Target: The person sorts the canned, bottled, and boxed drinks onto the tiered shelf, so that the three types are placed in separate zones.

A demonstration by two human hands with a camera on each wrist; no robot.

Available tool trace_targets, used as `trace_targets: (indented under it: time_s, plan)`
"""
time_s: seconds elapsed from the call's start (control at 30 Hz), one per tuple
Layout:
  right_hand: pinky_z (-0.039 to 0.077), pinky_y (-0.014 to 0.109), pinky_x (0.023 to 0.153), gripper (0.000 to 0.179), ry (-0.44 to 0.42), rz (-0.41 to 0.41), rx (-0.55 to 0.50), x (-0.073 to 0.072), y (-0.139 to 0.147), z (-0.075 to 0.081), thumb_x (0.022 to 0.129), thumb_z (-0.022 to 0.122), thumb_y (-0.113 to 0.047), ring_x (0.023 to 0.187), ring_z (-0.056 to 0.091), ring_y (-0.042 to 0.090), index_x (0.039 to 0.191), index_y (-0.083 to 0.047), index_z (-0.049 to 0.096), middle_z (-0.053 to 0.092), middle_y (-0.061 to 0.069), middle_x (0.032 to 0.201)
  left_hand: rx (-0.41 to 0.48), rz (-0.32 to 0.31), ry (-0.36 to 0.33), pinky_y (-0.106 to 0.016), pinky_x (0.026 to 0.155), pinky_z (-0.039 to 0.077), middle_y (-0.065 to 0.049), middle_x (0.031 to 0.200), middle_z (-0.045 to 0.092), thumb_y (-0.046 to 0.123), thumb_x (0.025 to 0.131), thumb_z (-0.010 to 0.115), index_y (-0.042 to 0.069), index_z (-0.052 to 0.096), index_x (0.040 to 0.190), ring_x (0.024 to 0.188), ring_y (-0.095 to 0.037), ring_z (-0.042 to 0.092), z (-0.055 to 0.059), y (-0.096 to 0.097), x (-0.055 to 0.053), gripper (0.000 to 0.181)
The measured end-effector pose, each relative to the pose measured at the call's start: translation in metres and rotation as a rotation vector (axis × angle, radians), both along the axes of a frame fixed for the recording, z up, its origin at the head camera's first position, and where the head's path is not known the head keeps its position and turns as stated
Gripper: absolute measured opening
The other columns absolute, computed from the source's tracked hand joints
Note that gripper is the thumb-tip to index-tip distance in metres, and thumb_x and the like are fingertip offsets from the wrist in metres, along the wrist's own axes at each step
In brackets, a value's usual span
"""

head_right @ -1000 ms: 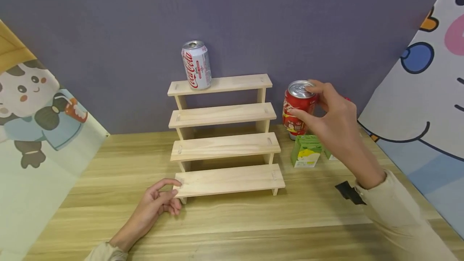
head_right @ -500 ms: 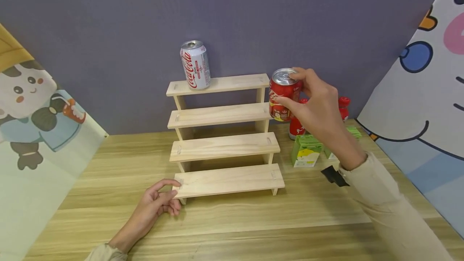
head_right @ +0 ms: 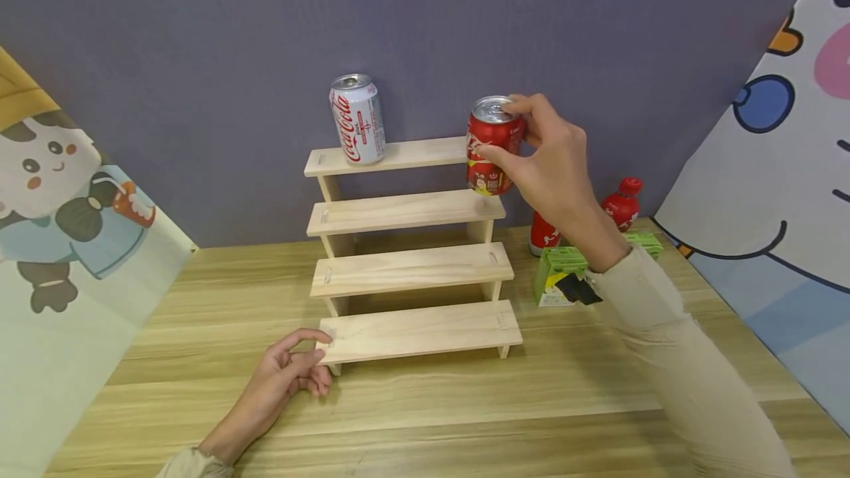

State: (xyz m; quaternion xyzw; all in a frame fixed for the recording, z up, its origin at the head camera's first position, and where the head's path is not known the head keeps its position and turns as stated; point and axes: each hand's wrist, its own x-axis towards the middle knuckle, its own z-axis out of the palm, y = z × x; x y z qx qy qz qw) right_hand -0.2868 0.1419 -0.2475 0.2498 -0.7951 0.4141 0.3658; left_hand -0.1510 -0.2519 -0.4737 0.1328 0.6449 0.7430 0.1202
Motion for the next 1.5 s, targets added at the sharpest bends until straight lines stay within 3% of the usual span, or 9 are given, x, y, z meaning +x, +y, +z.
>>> trace_targets:
  time_s: [0.27, 0.57, 0.8, 1.07, 1.27, 1.5]
  plan:
    - [0.056, 0.026, 0.092, 0.049, 0.022, 0.065, -0.092, -0.020, -0.015, 0.002, 0.077, 0.085, -0.002, 0.111, 0.067, 0.021, 0.118, 0.007, 0.059, 0.065, 0.006, 0.131, -0.001, 0.002, -0.003, -0.032, 0.062, 0.061, -0.010, 0.079, 0.074, 0.011, 0.104, 0.053, -0.008, 0.047, 0.131, 0.069, -0.020, 0.071, 0.000, 0.000, -0.001, 0.034]
    - [0.054, 0.031, 0.097, 0.048, -0.029, 0.100, -0.158, -0.047, -0.032, 0.001, 0.081, 0.080, 0.000, 0.116, 0.064, 0.023, 0.122, 0.008, 0.056, 0.063, 0.013, 0.131, 0.005, 0.010, -0.007, -0.031, 0.062, 0.061, -0.011, 0.079, 0.074, 0.011, 0.103, 0.054, -0.008, 0.047, 0.130, 0.068, -0.020, 0.071, -0.003, 0.001, 0.000, 0.034]
    - [0.055, 0.032, 0.096, 0.044, 0.001, 0.065, -0.168, -0.042, -0.048, 0.010, 0.083, 0.078, 0.004, 0.115, 0.065, 0.028, 0.119, 0.013, 0.054, 0.063, 0.020, 0.127, 0.015, -0.003, 0.000, -0.030, 0.062, 0.061, -0.009, 0.080, 0.074, 0.010, 0.103, 0.053, -0.008, 0.047, 0.130, 0.069, -0.019, 0.071, -0.003, 0.003, 0.001, 0.033]
    - [0.057, 0.029, 0.091, 0.047, -0.030, 0.040, -0.175, -0.082, -0.046, 0.000, 0.084, 0.081, -0.011, 0.109, 0.068, 0.018, 0.122, 0.004, 0.057, 0.068, 0.011, 0.122, 0.008, 0.001, -0.011, -0.029, 0.062, 0.061, -0.009, 0.079, 0.074, 0.010, 0.103, 0.053, -0.006, 0.048, 0.130, 0.069, -0.019, 0.071, -0.003, 0.004, 0.002, 0.032]
    - [0.056, 0.027, 0.093, 0.051, -0.108, -0.012, -0.118, -0.088, -0.050, 0.003, 0.088, 0.077, -0.025, 0.103, 0.067, 0.014, 0.130, -0.005, 0.056, 0.069, 0.007, 0.123, 0.007, 0.004, -0.004, -0.029, 0.062, 0.061, -0.010, 0.079, 0.074, 0.010, 0.103, 0.053, -0.007, 0.048, 0.130, 0.069, -0.019, 0.071, -0.001, 0.003, 0.002, 0.032]
    - [0.054, 0.024, 0.095, 0.060, -0.109, -0.047, -0.113, -0.091, -0.053, -0.004, 0.089, 0.075, -0.032, 0.107, 0.064, 0.009, 0.141, -0.011, 0.053, 0.065, 0.004, 0.129, 0.003, 0.009, 0.005, -0.030, 0.061, 0.060, -0.009, 0.078, 0.074, 0.010, 0.103, 0.053, -0.008, 0.048, 0.130, 0.068, -0.020, 0.071, -0.001, 0.001, 0.000, 0.032]
